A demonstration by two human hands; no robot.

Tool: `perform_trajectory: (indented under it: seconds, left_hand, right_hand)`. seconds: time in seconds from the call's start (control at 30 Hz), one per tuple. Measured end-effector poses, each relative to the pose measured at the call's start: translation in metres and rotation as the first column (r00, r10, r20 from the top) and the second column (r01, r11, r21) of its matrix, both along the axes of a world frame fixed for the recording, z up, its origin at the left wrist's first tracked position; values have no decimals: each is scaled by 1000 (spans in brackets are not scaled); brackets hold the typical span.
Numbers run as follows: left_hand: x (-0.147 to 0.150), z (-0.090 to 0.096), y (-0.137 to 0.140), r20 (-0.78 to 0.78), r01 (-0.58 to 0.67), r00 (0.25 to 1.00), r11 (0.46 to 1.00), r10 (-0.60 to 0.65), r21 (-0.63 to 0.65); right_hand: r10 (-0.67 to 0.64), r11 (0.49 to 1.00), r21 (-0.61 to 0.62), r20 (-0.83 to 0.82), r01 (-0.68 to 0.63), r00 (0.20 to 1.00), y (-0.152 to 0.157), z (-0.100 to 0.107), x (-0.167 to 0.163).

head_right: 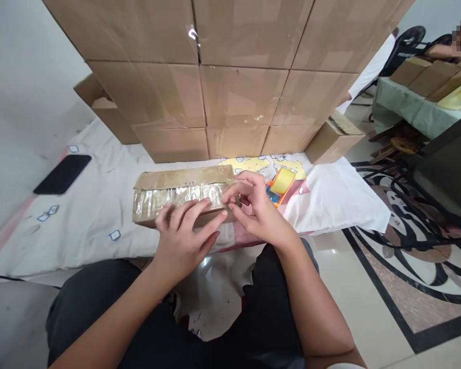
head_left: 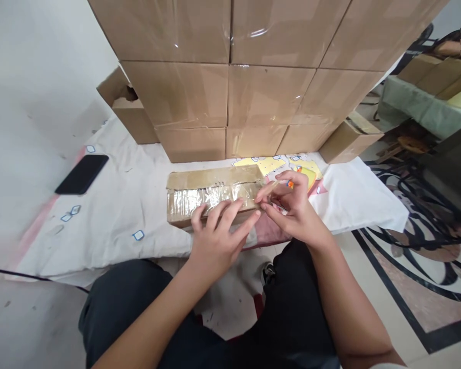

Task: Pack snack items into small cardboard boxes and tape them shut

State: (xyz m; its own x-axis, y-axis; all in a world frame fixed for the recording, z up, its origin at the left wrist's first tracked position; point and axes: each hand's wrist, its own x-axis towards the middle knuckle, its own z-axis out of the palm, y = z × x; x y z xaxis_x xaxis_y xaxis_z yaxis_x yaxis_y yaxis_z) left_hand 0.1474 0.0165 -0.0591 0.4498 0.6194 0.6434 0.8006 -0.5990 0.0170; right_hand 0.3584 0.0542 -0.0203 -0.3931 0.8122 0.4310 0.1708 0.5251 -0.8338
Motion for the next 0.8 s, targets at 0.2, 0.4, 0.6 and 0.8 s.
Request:
perform_trajectory:
  seconds: [0.2, 0.4, 0.6, 0.8]
  left_hand:
    - [6, -8, 5, 3, -47, 999, 998, 47, 28]
    - [9, -11, 3, 6, -61, 998, 997, 61, 45]
    - [11, -13, 1, 14, -70, 997, 996, 70, 59]
    - [18, -16, 2, 11, -125, 992, 985, 124, 121]
  right_hand:
    - [3, 1000, 12, -9, -3, 1000, 2, -1, 0]
    - [-20, 999, 46, -10, 21, 1000, 3, -1, -3]
    - [-274, 942, 190, -37, 276, 961, 10, -4, -5]
    - [-276, 944, 151, -132, 295, 952, 25, -7, -7]
